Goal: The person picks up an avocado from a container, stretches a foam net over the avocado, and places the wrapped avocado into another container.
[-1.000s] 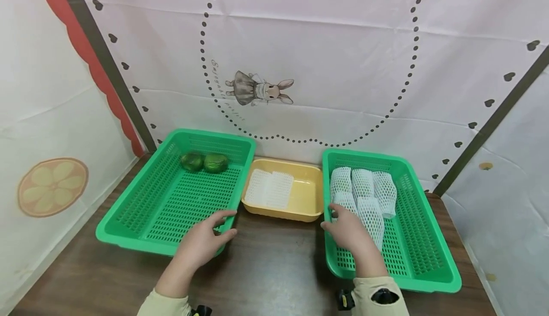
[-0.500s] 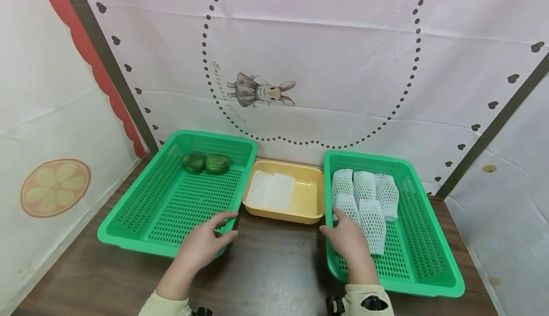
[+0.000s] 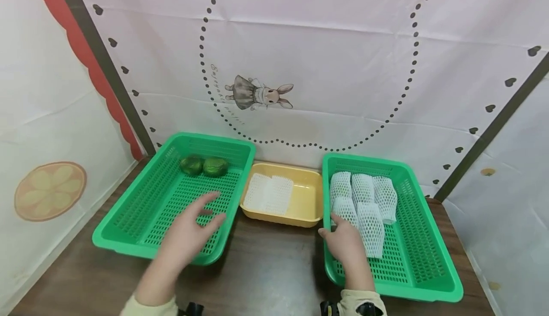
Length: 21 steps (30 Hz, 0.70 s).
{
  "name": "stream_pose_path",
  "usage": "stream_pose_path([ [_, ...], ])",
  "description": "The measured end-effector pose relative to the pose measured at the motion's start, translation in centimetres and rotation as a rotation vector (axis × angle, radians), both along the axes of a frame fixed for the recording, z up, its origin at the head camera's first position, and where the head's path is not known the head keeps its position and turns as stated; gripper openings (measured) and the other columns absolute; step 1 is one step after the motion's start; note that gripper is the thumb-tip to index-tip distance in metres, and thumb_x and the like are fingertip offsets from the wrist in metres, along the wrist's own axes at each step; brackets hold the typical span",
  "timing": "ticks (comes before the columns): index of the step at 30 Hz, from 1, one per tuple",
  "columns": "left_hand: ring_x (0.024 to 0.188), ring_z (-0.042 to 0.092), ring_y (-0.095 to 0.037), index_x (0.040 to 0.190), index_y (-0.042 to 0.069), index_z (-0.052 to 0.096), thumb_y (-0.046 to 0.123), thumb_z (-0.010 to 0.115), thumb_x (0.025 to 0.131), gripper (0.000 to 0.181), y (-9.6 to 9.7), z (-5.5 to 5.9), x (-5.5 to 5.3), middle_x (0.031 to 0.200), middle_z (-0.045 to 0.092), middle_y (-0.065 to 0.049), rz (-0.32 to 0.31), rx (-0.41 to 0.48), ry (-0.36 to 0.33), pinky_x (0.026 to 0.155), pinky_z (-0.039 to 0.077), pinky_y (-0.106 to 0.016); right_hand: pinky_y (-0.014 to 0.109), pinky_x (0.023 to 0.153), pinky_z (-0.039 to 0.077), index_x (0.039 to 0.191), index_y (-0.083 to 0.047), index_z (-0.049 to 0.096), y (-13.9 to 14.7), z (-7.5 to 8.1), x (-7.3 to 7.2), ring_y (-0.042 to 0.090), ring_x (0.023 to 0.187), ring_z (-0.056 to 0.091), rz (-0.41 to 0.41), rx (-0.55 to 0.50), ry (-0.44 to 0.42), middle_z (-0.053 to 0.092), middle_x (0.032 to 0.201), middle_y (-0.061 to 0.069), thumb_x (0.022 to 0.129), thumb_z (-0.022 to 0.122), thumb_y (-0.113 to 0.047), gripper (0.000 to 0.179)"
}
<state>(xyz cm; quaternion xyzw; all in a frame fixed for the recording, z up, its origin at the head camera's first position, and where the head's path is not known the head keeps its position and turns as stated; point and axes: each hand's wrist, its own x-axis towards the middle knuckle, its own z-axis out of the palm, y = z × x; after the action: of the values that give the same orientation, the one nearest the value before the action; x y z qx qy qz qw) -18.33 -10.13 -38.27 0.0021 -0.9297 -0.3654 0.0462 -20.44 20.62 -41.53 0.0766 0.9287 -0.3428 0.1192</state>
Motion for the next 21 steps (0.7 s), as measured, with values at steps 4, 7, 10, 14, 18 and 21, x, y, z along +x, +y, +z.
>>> stream_pose_path([
  [4,0.110,0.053,-0.028,0.137,0.021,0.043,0.036,0.056,0.092,0.050,-2.2,5.9,-2.6,0.131,0.049,-0.008,0.009,-0.053,0.101,0.082,0.044,-0.052,0.049,0.081,0.046,0.139,0.005,0.034,-0.1,-0.2,-0.2,0.043,0.109,0.051,0.001,0.016,0.015,0.053,0.120,0.031,0.091,0.059,-0.022,0.061],
  [7,0.116,0.046,-0.035,0.141,0.017,0.038,0.037,0.053,0.093,0.054,-3.6,9.2,-5.6,0.137,0.043,-0.014,-0.016,-0.187,0.077,0.085,0.040,-0.056,0.050,0.081,0.045,0.139,0.005,0.035,0.0,-0.3,-0.2,0.042,0.109,0.051,-0.003,0.024,0.018,0.054,0.119,0.030,0.090,0.060,-0.022,0.061],
  [10,0.122,0.038,-0.042,0.144,0.013,0.030,0.039,0.055,0.092,0.063,-4.6,10.7,-8.6,0.140,0.036,-0.021,-0.086,-0.328,-0.038,0.089,0.035,-0.060,0.050,0.082,0.045,0.138,0.005,0.037,0.0,-0.3,-0.3,0.042,0.109,0.052,-0.003,0.026,0.023,0.054,0.119,0.029,0.090,0.060,-0.021,0.060],
  [14,0.123,0.034,-0.046,0.144,0.008,0.026,0.034,0.059,0.090,0.069,-5.5,10.0,-13.1,0.141,0.033,-0.025,-0.187,-0.386,-0.181,0.093,0.030,-0.063,0.050,0.082,0.045,0.137,0.005,0.038,0.0,-0.4,-0.3,0.041,0.109,0.052,-0.014,0.010,0.034,0.054,0.120,0.028,0.089,0.061,-0.021,0.060],
  [18,0.127,0.027,-0.047,0.144,0.001,0.022,0.024,0.058,0.092,0.067,-6.3,5.5,-17.3,0.143,0.027,-0.028,-0.261,-0.334,-0.270,0.098,0.026,-0.060,0.050,0.082,0.046,0.138,0.005,0.038,0.1,-0.4,-0.3,0.040,0.109,0.052,-0.033,0.007,0.040,0.054,0.120,0.028,0.089,0.061,-0.020,0.059],
  [21,0.129,0.020,-0.049,0.145,0.000,0.018,0.019,0.058,0.091,0.069,-7.1,0.9,-18.8,0.144,0.019,-0.031,-0.291,-0.334,-0.353,0.099,0.024,-0.061,0.050,0.082,0.046,0.138,0.005,0.038,0.2,-0.4,-0.3,0.040,0.110,0.052,-0.044,0.010,0.034,0.054,0.120,0.028,0.089,0.061,-0.020,0.059],
])
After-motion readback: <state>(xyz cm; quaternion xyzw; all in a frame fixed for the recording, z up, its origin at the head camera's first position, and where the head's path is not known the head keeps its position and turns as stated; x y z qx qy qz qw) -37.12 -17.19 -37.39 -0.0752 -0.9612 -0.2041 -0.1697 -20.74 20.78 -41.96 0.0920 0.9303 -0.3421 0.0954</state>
